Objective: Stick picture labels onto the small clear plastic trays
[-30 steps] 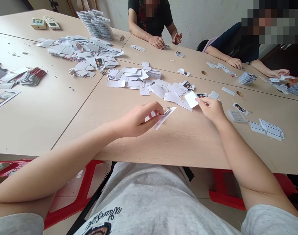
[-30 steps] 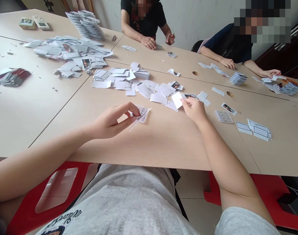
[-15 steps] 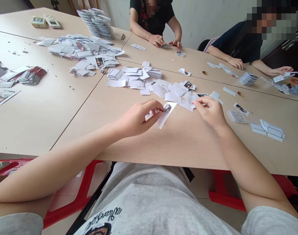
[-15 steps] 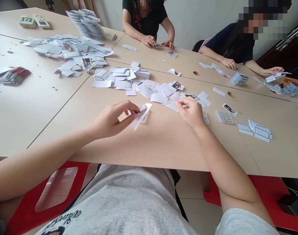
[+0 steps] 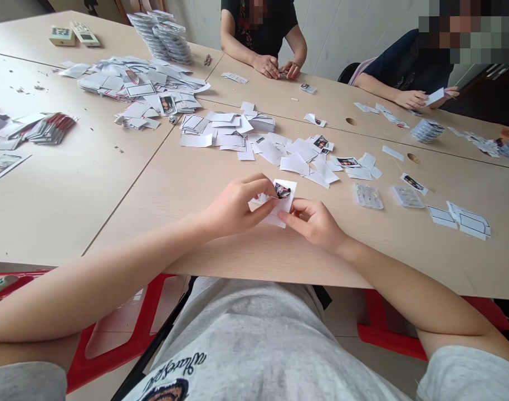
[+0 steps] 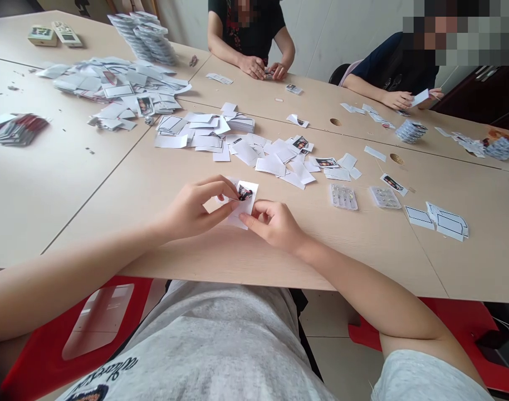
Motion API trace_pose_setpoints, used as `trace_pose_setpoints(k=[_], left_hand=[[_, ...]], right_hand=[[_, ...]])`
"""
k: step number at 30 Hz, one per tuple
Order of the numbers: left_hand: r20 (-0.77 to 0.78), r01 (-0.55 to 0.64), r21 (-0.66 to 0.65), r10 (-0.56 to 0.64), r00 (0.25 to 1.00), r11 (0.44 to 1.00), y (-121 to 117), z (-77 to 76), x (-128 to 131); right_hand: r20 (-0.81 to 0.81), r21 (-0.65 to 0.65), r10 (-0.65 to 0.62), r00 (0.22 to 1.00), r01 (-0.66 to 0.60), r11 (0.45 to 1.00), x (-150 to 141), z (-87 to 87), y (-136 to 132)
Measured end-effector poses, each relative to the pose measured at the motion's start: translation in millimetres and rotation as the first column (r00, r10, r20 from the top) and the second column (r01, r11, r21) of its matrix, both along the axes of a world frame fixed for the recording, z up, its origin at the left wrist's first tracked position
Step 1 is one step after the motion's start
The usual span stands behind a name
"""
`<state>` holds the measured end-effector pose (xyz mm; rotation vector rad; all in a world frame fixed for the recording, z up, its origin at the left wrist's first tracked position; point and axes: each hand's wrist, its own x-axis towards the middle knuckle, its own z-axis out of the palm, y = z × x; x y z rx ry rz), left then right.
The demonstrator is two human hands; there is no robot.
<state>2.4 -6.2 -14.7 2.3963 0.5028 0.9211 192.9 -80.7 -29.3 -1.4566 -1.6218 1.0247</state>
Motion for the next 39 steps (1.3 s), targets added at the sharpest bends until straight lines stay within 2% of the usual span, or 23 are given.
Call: trace_pose_setpoints(k=[7,12,15,19,25,31,39], left_hand=[[0.028,0.009,-0.265,-0.001,1.0,0.964,1.3,5.4,-2.3],[0.106,0.062,-0.453,-0.015,0.994,0.889,4.1,4.1,-1.5],[0.161,0.107,-0.524,-0.025,0.987,0.845,5.7,4.6,-1.0],[0.171,0.103,-0.572,-0.005,0.985,0.814,7.1,6.1,-1.4],[0.2,0.109,-0.595,0.015,0.98,0.796,8.1,8.9,-1.5],[0.238,0.145,-0.666,0.023,0.971,0.732,9.0,14.4,-2.0],[0.223,0.129,-0.679,0.036,0.974,0.723,8.1,17.5,-1.5]], right_hand=[[-0.031,0.053,0.019,0.999,-0.017,0.998,9.9,-3.5,0.7],[-0.031,0.048,0.04,0.999,-0.038,0.998,13.9,0.3,1.7],[-0.04,0.04,0.045,0.998,-0.044,0.998,15.1,1.7,1.8],[-0.052,0.047,0.062,0.997,-0.06,0.997,16.9,2.1,2.3],[-0.027,0.091,0.072,0.997,-0.069,0.993,19.6,3.0,3.0],[-0.011,0.115,0.073,0.997,-0.071,0.991,20.6,4.3,2.9],[-0.005,0.115,0.077,0.997,-0.076,0.99,21.2,3.9,3.4]])
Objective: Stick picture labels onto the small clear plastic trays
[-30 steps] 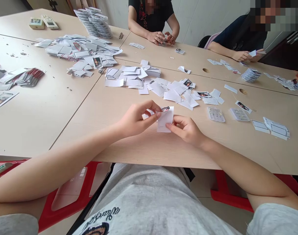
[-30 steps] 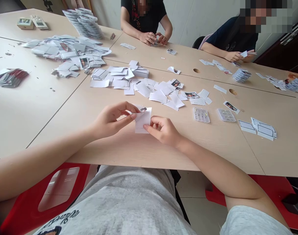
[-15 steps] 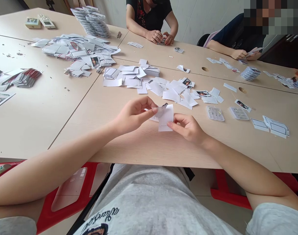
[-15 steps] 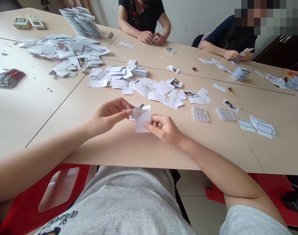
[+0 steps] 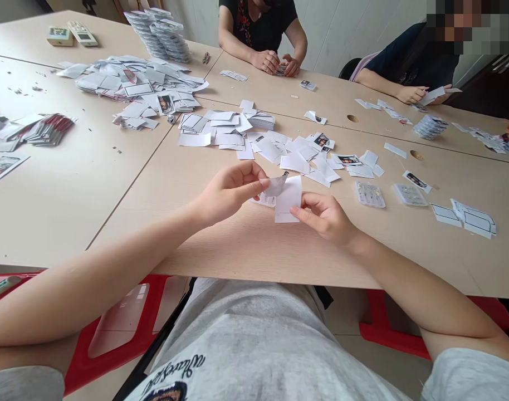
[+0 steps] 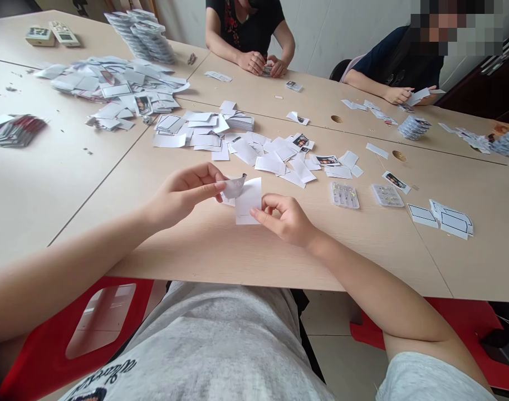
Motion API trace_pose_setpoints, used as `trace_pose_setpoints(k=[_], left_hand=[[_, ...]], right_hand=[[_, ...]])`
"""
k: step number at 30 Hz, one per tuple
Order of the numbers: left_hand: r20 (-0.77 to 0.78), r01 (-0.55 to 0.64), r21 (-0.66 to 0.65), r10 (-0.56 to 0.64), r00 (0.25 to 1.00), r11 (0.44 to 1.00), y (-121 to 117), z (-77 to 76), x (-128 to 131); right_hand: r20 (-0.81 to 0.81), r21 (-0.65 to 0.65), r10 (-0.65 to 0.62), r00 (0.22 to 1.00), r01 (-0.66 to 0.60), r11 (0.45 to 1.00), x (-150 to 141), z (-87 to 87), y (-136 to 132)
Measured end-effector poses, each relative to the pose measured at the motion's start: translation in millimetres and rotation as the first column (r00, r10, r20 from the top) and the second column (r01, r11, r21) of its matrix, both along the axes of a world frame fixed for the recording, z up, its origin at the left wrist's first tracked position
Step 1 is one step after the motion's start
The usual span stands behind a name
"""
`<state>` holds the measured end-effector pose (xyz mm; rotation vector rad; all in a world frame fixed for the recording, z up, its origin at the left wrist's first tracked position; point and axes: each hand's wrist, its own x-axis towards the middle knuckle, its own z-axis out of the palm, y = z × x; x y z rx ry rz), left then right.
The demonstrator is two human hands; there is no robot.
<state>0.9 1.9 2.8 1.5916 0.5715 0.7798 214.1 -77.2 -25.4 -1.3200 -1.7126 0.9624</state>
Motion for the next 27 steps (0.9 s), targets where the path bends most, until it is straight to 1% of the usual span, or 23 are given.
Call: trace_pose_setpoints(k=[5,7,9,10,11,13,15,16,18,20,23,25,27], left_hand=[[-0.008,0.002,0.038,-0.001,1.0,0.999,1.5,-3.5,-0.1],[-0.029,-0.001,0.109,0.004,1.0,0.994,1.4,-6.9,-0.7],[-0.063,0.006,0.249,0.01,0.998,0.969,0.4,-10.6,-2.0],[-0.087,0.019,0.339,0.011,0.996,0.94,-0.3,-12.0,-2.8],[-0.111,0.042,0.434,0.007,0.994,0.9,-1.1,-13.1,-3.8],[-0.175,0.128,0.597,-0.028,0.984,0.792,-2.7,-13.6,-5.5],[-0.24,0.227,0.686,-0.079,0.967,0.691,-3.6,-12.6,-6.7],[-0.261,0.263,0.71,-0.102,0.96,0.653,-3.7,-11.9,-6.9],[-0.277,0.295,0.741,-0.127,0.953,0.603,-3.1,-10.5,-7.0],[-0.275,0.304,0.77,-0.138,0.951,0.56,-2.1,-9.9,-6.7],[-0.288,0.322,0.809,-0.145,0.947,0.491,-1.0,-10.7,-6.6],[-0.293,0.333,0.824,-0.157,0.943,0.458,-1.2,-11.8,-6.7],[-0.293,0.34,0.831,-0.172,0.94,0.44,-2.2,-12.6,-7.1]], right_hand=[[-0.021,0.0,-0.001,1.0,0.001,1.0,0.6,1.7,-0.4],[-0.078,-0.014,0.028,0.997,-0.029,0.999,1.3,2.9,-0.7],[-0.145,-0.047,0.077,0.987,-0.084,0.995,2.4,3.9,-0.7],[-0.175,-0.062,0.102,0.979,-0.114,0.992,3.1,4.1,-0.4],[-0.203,-0.076,0.122,0.972,-0.14,0.987,3.8,4.1,0.0],[-0.27,-0.108,0.133,0.954,-0.167,0.98,5.0,3.7,1.4],[-0.339,-0.155,0.114,0.934,-0.174,0.972,5.7,3.7,2.9],[-0.36,-0.182,0.095,0.928,-0.17,0.969,5.8,4.0,3.4],[-0.368,-0.217,0.066,0.927,-0.155,0.964,5.2,5.5,3.7],[-0.366,-0.229,0.053,0.929,-0.145,0.963,4.1,7.4,3.1],[-0.41,-0.261,0.023,0.912,-0.142,0.955,2.6,9.1,2.0],[-0.439,-0.289,-0.017,0.898,-0.124,0.949,1.9,9.1,1.8],[-0.453,-0.307,-0.042,0.891,-0.111,0.945,1.5,8.4,1.9]])
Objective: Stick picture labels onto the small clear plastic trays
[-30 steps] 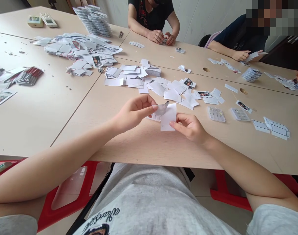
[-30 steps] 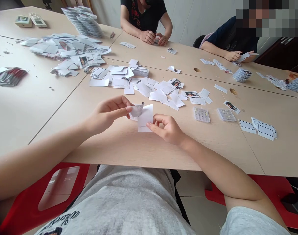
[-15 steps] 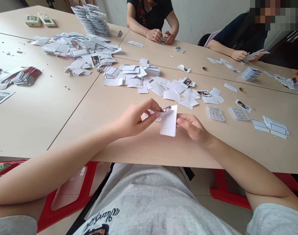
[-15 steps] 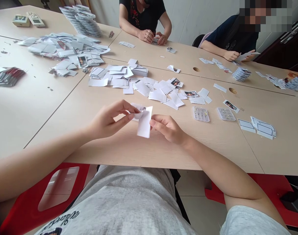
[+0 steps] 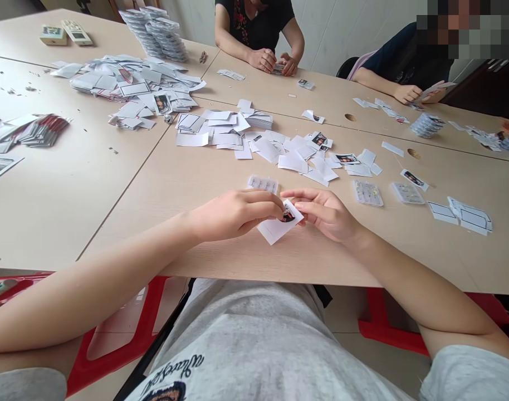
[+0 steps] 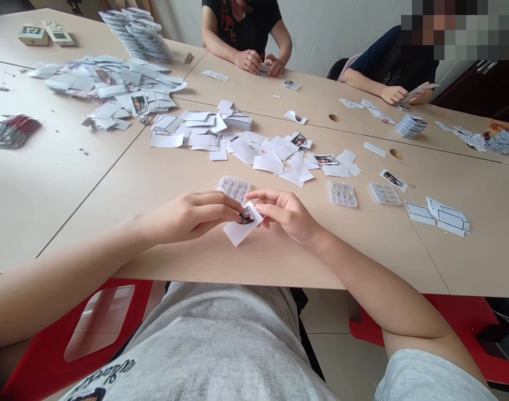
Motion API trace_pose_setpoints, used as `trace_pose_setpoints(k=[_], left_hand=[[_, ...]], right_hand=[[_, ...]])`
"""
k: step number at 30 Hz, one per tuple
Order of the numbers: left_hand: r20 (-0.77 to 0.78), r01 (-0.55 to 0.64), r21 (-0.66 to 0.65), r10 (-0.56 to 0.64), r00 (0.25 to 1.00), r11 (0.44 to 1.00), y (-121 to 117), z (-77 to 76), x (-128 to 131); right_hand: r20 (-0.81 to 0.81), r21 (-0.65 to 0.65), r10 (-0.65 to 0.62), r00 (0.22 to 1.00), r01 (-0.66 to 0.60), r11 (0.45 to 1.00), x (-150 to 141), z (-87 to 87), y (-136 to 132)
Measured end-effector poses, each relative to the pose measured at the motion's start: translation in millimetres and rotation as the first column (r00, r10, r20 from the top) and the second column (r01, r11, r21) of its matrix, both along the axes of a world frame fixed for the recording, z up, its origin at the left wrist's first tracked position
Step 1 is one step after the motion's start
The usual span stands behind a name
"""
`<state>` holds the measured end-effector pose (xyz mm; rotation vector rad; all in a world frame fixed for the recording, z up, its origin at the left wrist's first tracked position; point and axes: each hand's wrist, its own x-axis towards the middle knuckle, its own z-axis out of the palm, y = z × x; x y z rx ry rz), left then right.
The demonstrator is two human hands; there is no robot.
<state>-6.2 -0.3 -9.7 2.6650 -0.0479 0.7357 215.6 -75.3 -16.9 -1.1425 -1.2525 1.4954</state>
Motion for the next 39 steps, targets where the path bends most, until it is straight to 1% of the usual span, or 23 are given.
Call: trace_pose_setpoints(k=[7,12,17,19,23,25,27,30,34,39], left_hand=[[0.045,-0.016,-0.031,0.018,0.999,0.999,-3.9,2.5,-1.2],[0.074,0.002,-0.062,0.003,0.997,0.998,-4.6,4.4,-1.9],[0.033,0.01,-0.086,-0.007,0.999,0.996,-3.3,7.3,-2.9],[0.033,-0.019,-0.098,0.023,0.999,0.995,-3.3,6.3,-1.9],[0.026,-0.152,-0.143,0.157,0.987,0.978,-5.5,-1.2,3.4],[0.04,-0.197,-0.169,0.207,0.978,0.966,-6.9,-4.6,6.2],[0.076,-0.214,-0.194,0.232,0.97,0.957,-7.9,-5.7,8.3],[0.113,-0.199,-0.244,0.232,0.966,0.949,-8.4,-3.6,9.7],[0.066,-0.202,-0.372,0.243,0.968,0.906,-9.0,0.0,9.8],[-0.005,-0.232,-0.534,0.271,0.962,0.813,-9.1,0.7,9.8]], right_hand=[[0.058,0.017,0.002,0.998,-0.003,1.0,0.1,-4.3,2.0],[-0.004,-0.02,-0.023,1.0,0.023,1.0,1.0,-3.8,3.1],[-0.067,-0.093,-0.025,0.997,0.019,0.995,-0.3,-2.1,1.7],[-0.091,-0.103,-0.025,0.996,0.016,0.995,-2.2,-1.8,0.5],[-0.115,-0.067,-0.023,0.993,0.015,0.998,-8.8,-1.9,-2.6],[-0.127,-0.04,-0.029,0.991,0.024,0.999,-11.5,-2.4,-3.7],[-0.131,-0.025,-0.029,0.991,0.026,0.999,-12.5,-3.1,-4.2],[-0.118,-0.017,-0.004,0.993,0.002,1.0,-11.3,-4.1,-3.9],[-0.12,-0.004,0.018,0.993,-0.018,1.0,-9.0,-4.3,-3.6],[-0.125,0.005,0.011,0.992,-0.011,1.0,-8.7,-3.3,-3.9]])
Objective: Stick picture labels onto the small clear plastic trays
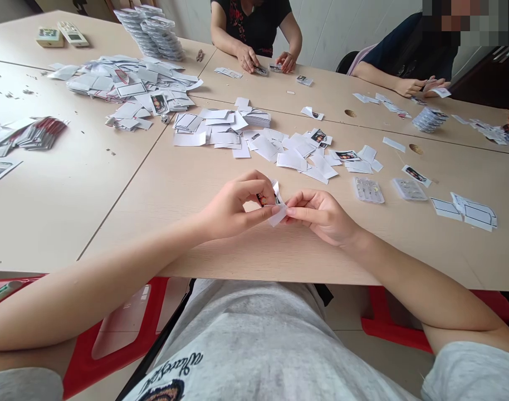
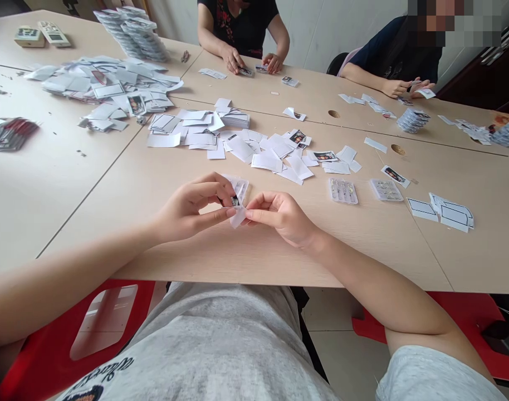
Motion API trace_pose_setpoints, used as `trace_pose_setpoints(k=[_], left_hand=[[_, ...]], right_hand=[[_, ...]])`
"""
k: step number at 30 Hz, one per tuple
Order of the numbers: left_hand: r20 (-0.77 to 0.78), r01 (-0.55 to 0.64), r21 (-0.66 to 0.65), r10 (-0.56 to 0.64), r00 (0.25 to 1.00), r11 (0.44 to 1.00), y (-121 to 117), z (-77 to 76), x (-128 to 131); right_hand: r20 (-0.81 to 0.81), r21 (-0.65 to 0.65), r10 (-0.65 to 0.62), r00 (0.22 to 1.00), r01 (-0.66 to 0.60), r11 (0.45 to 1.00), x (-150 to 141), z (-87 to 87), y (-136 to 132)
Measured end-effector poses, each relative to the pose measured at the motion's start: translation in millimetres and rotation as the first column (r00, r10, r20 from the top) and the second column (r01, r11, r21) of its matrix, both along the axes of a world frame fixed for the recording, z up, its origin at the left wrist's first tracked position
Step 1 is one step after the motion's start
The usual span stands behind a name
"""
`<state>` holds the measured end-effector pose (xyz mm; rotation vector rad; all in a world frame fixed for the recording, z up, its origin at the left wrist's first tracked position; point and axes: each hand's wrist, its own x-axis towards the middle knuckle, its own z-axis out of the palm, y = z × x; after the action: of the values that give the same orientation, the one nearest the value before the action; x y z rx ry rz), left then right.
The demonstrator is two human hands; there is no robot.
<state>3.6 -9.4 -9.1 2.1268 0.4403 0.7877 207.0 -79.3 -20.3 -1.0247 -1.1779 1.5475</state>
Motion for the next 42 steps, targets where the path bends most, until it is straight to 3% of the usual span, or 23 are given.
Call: trace_pose_setpoints(k=[5,30,42], left_hand=[[0.01,0.01,-0.126,-0.009,1.0,0.992,1.7,0.5,-0.2],[0.17,0.084,-0.428,-0.011,0.985,0.9,2.1,1.8,1.8],[0.209,0.071,-0.473,0.034,0.977,0.878,1.4,4.8,2.4]], right_hand=[[-0.019,-0.011,-0.018,1.0,0.018,1.0,-0.4,0.7,-0.2],[-0.039,-0.037,-0.033,0.999,0.031,0.999,-0.4,4.8,-0.9],[-0.02,-0.043,-0.043,0.999,0.042,0.998,-0.1,6.1,-0.6]])
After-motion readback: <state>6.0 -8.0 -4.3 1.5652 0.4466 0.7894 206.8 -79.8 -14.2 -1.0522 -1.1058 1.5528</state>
